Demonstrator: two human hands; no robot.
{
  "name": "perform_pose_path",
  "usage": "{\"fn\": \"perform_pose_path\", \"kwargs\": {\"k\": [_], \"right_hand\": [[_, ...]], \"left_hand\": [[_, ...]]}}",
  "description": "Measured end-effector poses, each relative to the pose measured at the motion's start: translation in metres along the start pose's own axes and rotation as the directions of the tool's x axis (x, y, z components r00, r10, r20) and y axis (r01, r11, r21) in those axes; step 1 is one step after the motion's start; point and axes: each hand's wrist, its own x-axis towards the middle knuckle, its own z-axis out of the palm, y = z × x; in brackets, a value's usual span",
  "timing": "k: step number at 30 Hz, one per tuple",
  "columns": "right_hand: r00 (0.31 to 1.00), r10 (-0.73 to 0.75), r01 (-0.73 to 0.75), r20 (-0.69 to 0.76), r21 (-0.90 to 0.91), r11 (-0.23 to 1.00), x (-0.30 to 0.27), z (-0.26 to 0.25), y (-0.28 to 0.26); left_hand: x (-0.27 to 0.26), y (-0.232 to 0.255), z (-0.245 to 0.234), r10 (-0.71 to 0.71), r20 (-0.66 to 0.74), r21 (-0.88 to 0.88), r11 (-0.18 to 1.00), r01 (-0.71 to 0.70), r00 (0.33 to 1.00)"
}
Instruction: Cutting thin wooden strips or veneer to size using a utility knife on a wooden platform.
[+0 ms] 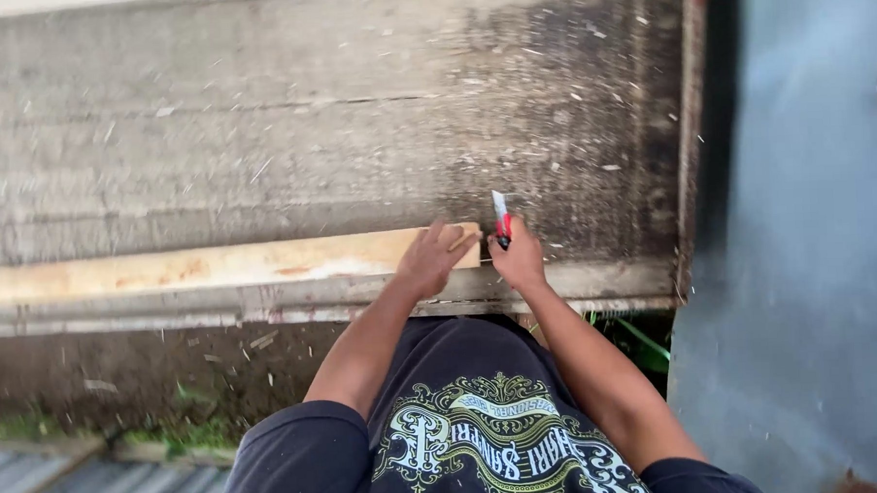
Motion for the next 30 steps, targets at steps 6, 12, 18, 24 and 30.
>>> {"fn": "perform_pose_path", "kwargs": {"k": [6, 12, 18, 24, 30], "right_hand": [[0.996, 0.080, -0.081, 0.027, 0.602, 0.795, 0.008, 0.049, -0.014], [0.994, 0.106, -0.092, 0.025, 0.722, 0.686, 0.029, 0.064, 0.004], [0.983, -0.012, -0.123, 0.182, 0.708, 0.695, 0.021, 0.046, 0.024], [0.936, -0.121, -0.139, 0.330, 0.663, 0.736, 0.062, 0.051, 0.075], [0.866, -0.191, -0.156, 0.463, 0.612, 0.776, 0.074, 0.044, 0.047]], "left_hand": [[-0.021, -0.001, 0.018, 0.054, -0.416, -0.030, 0.997, -0.074, 0.908], [-0.087, 0.003, -0.065, -0.744, -0.280, -0.471, 0.657, 0.589, 0.607], [-0.064, -0.054, 0.162, -0.808, 0.491, -0.830, -0.547, 0.106, -0.327], [-0.073, -0.042, 0.142, -0.698, 0.673, -0.722, -0.546, -0.426, -0.246], [-0.086, -0.040, 0.081, -0.791, 0.602, -0.739, -0.499, -0.454, -0.111]]}}
